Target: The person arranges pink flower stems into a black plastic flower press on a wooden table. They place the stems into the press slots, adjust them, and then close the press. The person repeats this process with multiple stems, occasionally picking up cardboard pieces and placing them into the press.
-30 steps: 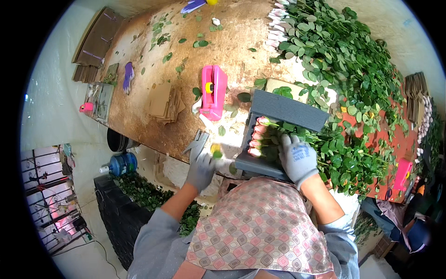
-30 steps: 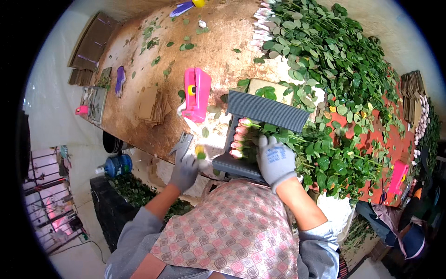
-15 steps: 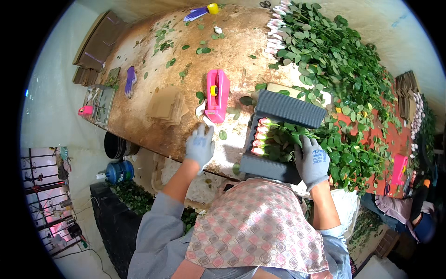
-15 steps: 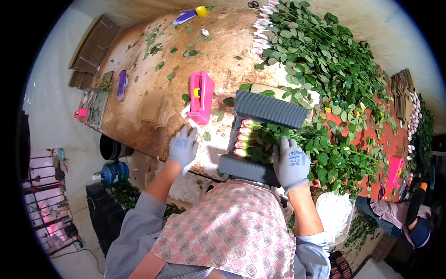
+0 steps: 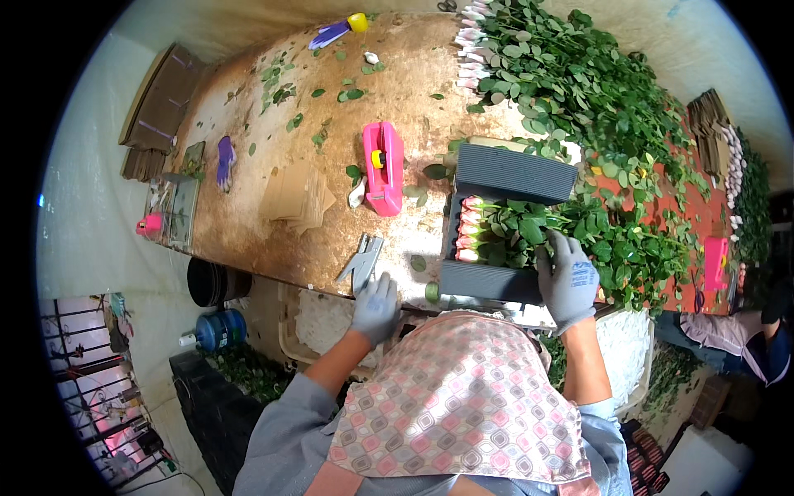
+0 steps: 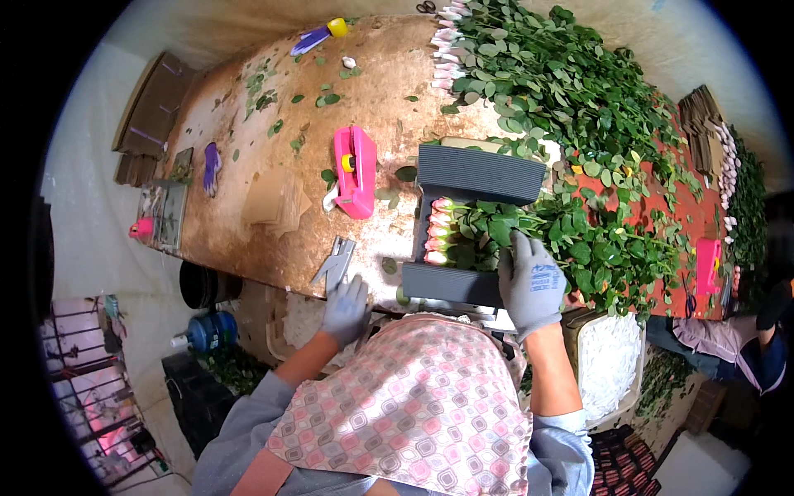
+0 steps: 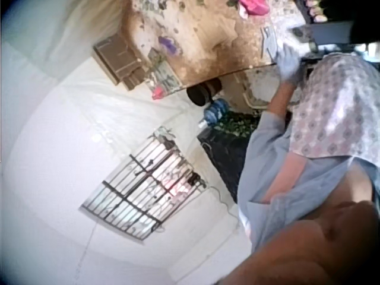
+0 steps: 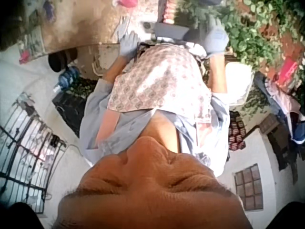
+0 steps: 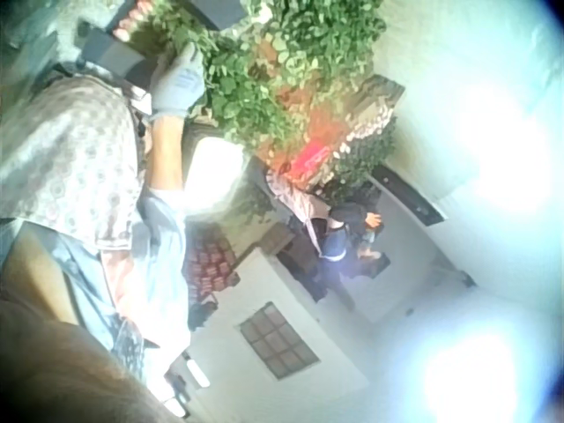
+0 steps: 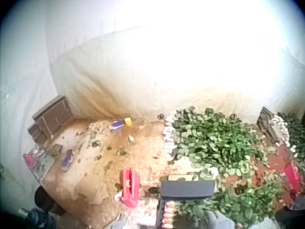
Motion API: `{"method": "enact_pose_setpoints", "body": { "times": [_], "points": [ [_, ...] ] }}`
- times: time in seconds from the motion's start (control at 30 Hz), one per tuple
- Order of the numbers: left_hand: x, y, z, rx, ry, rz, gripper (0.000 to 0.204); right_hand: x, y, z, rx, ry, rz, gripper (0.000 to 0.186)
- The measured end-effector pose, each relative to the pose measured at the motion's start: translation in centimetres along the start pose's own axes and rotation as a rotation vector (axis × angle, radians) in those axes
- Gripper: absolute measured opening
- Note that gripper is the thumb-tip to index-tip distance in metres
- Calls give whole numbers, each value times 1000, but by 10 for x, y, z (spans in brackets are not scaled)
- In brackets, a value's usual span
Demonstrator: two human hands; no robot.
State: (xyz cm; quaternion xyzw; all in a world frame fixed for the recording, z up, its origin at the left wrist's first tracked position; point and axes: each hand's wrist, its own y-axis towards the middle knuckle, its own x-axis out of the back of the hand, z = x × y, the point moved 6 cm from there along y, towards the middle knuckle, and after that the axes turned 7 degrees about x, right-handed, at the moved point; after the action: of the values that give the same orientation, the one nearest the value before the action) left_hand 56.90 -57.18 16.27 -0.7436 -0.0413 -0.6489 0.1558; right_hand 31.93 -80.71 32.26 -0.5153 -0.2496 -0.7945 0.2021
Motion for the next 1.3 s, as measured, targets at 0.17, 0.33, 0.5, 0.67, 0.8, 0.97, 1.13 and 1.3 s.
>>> {"method": "enact_pose_setpoints", "body": {
  "times": [0.17, 0.33, 0.5, 0.67, 0.8, 0.97, 1.13, 1.3],
  "points": [
    [-36, -115, 51, 81, 2, 269, 45, 68, 11, 37, 67, 320, -217, 36],
    [-54, -132, 82, 120, -25, 604, 45, 193, 8, 142, 561, 518, -258, 26],
    [3, -51, 31, 65, -66, 363, 50, 212, -8, 182, 912, 485, -79, 26],
    [46, -4, -4, -75, -219, 160, 58, 199, -15, 168, 939, 497, -24, 26],
    [49, -7, -21, -141, -280, 95, 58, 193, -30, 143, 912, 513, 2, 26],
    [-13, -32, -19, -147, -246, 219, 46, 192, -39, 120, 918, 530, 13, 27],
    [-11, -35, -44, -124, -164, 181, 47, 214, -49, 97, 971, 563, 1, 27],
    [15, -53, -87, 26, -168, 298, 54, 228, -64, 69, 955, 575, -6, 27]
  ]
}}
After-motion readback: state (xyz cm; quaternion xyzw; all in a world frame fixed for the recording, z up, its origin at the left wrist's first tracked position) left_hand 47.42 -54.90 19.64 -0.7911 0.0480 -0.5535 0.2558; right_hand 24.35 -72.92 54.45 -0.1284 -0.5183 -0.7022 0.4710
